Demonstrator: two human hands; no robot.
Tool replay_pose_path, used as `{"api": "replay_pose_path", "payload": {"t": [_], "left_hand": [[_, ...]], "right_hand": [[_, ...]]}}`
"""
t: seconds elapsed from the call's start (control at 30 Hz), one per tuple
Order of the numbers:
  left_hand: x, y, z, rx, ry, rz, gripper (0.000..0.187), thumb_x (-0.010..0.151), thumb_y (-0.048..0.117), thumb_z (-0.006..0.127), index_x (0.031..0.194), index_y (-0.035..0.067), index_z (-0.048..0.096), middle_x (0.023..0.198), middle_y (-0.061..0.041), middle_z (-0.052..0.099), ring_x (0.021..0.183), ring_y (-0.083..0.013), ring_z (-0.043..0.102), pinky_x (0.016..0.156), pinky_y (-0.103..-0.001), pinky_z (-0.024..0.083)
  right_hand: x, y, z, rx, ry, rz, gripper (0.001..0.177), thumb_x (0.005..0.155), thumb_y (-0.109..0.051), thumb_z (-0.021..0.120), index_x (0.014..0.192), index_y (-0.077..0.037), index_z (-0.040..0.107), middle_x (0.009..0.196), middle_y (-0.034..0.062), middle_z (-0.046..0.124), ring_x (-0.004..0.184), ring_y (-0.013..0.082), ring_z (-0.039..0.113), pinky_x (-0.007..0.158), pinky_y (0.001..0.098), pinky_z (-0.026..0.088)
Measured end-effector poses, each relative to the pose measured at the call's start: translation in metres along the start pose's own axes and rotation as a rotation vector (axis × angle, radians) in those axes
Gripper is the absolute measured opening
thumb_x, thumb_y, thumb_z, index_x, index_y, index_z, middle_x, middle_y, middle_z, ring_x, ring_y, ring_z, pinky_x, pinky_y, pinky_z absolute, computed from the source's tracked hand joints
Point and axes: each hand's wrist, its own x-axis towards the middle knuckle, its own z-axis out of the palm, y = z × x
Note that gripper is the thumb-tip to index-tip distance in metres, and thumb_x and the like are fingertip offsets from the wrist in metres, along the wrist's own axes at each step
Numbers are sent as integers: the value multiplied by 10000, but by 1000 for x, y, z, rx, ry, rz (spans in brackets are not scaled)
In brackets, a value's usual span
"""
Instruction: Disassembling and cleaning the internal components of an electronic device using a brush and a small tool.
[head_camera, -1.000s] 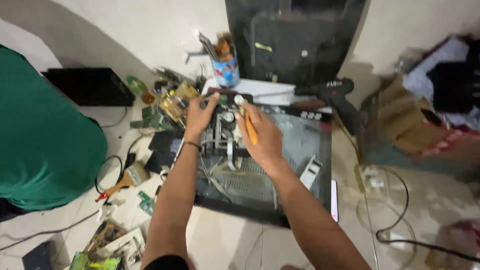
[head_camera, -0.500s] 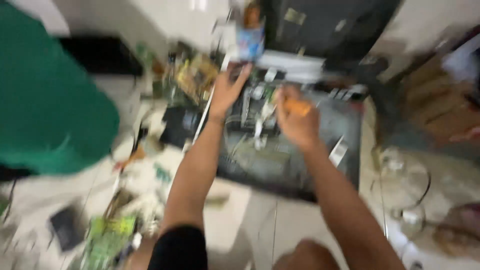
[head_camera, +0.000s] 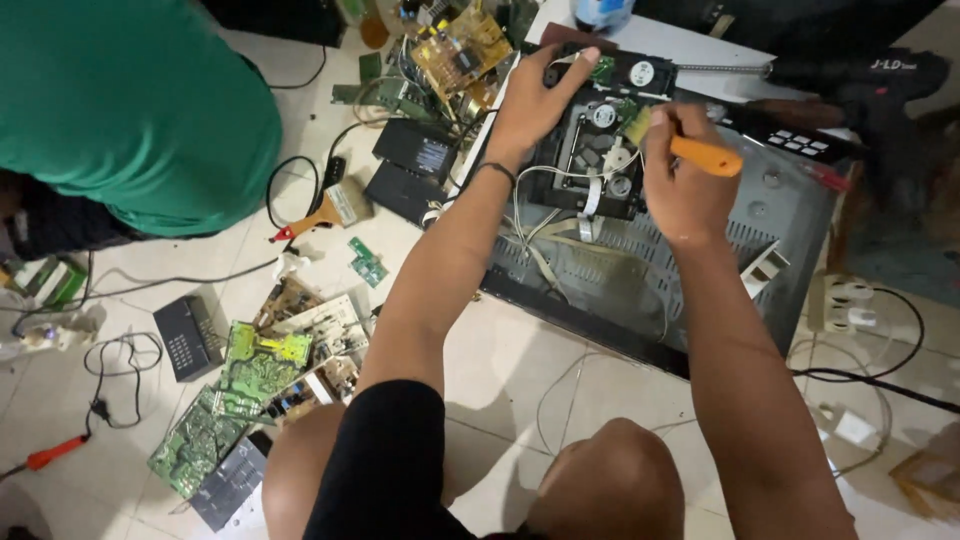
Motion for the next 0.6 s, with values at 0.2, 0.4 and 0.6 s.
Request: {"api": "replay_pose_path", "payload": {"t": [0.2,0.4,0.6], "left_hand": [[0,-6,2,24,8,-28,793,863,627,610,1146,-110,680,1132,-224,762,1028,-290,769,891,-339,594],[-3,4,7,28,-13,-98,730,839,584,643,1145,-77,691,1083,-205,780,967,-285,772,851,-340,593],[-7,74,-29,-86,-253,-215,872,964,608,567,1371,-162,531,1327,-401,582,1301,-518,531,1090,-612,439]], "right_hand": [[0,0,0,84,-9,52,148,1094,-66,588,1115,27,701,812,71,668,624,190,550,565,306,425],[-1,-5,-11,116,38,-10,124,1071,8,609,1127,63,705,753,103,602,601,231,473,588,357,393],[-12,19,-3,280,-14,199,245,1122,-229,581,1144,-39,734,874,195,704,854,416,702,782,458,529]]}}
